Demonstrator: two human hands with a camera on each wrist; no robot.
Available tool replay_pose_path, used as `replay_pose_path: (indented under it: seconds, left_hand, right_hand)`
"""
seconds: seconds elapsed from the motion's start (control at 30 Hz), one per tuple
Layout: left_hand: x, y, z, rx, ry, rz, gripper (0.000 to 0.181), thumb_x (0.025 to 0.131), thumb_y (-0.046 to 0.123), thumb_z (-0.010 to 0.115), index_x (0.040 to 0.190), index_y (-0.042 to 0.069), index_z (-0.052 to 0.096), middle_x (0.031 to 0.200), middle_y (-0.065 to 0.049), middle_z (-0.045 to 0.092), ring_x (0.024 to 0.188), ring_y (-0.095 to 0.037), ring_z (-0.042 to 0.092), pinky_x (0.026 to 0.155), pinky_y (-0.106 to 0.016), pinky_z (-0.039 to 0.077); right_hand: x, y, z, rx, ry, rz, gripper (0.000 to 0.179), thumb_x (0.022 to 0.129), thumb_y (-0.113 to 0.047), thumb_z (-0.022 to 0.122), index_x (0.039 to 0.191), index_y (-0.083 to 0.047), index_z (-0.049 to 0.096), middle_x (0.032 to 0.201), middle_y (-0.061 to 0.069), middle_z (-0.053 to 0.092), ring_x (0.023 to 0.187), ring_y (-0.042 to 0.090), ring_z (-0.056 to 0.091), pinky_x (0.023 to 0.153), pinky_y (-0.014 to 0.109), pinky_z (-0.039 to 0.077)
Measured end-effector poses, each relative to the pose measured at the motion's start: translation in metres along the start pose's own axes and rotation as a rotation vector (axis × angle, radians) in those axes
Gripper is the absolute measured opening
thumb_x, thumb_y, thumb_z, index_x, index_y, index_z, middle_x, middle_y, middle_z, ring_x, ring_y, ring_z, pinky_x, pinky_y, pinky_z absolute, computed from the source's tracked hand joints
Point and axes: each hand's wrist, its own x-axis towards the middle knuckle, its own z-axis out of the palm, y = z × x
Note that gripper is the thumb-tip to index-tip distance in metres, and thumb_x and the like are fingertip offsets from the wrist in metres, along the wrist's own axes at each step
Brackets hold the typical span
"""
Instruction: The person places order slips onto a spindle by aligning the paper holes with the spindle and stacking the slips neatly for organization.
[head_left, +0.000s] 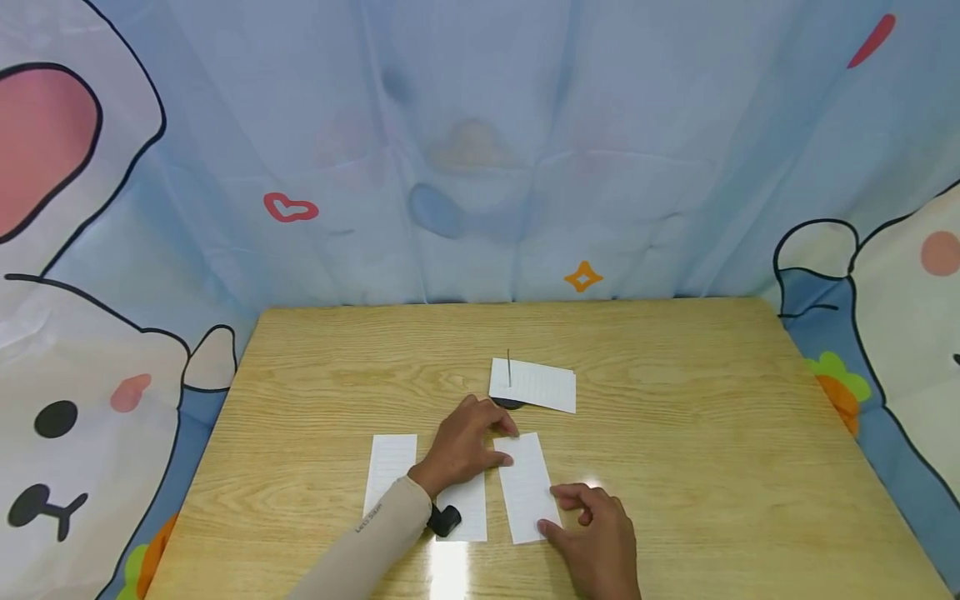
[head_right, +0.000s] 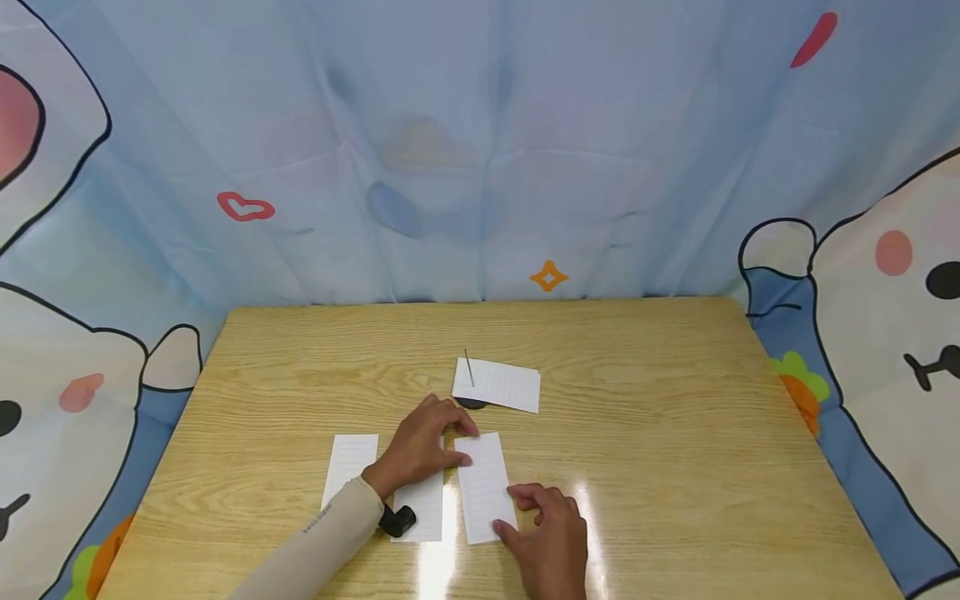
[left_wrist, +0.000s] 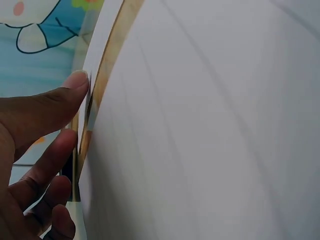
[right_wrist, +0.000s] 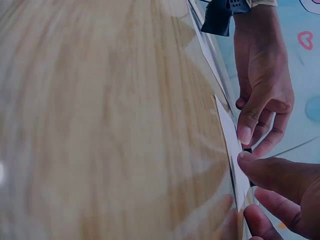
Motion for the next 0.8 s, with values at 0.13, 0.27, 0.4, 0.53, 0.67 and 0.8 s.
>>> replay_pose_path:
  seconds: [0.13,0.27,0.4,0.53,0.67,0.8]
  left_hand:
    - [-0.001,0.003,0.002,0.024,-0.015,0.008,0.032,0.078,0.024,0.097,0.103,0.025,0.077,0.099,0.009,0.071,0.094,-0.007,0.053,0.081,-0.021,0.047]
    - [-0.002,0.006,0.004,0.021,-0.024,0.002,0.031,0.079,0.022,0.096,0.103,0.024,0.076,0.096,0.008,0.071,0.092,-0.005,0.051,0.079,-0.019,0.045]
    - [-0.002,0.009,0.004,-0.012,-0.031,-0.010,0.031,0.080,0.018,0.096,0.102,0.024,0.076,0.094,0.007,0.071,0.090,-0.007,0.053,0.080,-0.020,0.044]
    - [-0.002,0.011,0.003,-0.074,-0.047,-0.011,0.030,0.081,0.011,0.094,0.099,0.022,0.073,0.092,0.006,0.070,0.091,-0.009,0.057,0.083,-0.021,0.045]
    - [-0.003,0.010,0.004,-0.143,-0.060,0.001,0.030,0.082,0.003,0.091,0.096,0.019,0.069,0.094,0.003,0.064,0.089,-0.008,0.058,0.082,-0.019,0.048]
    - [-0.004,0.010,0.005,-0.166,-0.057,0.020,0.030,0.084,0.001,0.089,0.094,0.019,0.068,0.095,0.001,0.060,0.087,-0.010,0.056,0.080,-0.018,0.048]
  right_hand:
    - [-0.001,0.000,0.001,-0.003,0.014,-0.009,0.043,0.074,-0.017,0.098,0.113,-0.021,0.079,0.101,-0.005,0.073,0.089,0.014,0.049,0.078,0.027,0.042]
    - [-0.002,-0.001,0.001,-0.007,0.023,-0.010,0.043,0.074,-0.015,0.098,0.113,-0.022,0.079,0.100,-0.005,0.072,0.088,0.014,0.049,0.078,0.027,0.042]
    - [-0.001,-0.002,0.001,-0.011,0.026,-0.008,0.043,0.074,-0.015,0.098,0.112,-0.021,0.080,0.099,-0.005,0.072,0.087,0.014,0.049,0.077,0.026,0.041]
    - [-0.001,-0.001,0.002,-0.011,0.030,-0.013,0.042,0.073,-0.014,0.098,0.111,-0.021,0.080,0.098,-0.005,0.071,0.087,0.014,0.049,0.077,0.026,0.041]
    - [0.000,-0.001,0.002,-0.017,0.030,-0.018,0.042,0.073,-0.015,0.098,0.110,-0.022,0.080,0.097,-0.006,0.072,0.087,0.013,0.050,0.078,0.027,0.041]
    - [0.000,-0.001,0.003,-0.022,0.035,-0.024,0.042,0.073,-0.014,0.098,0.110,-0.022,0.080,0.096,-0.006,0.072,0.087,0.013,0.050,0.078,0.028,0.042]
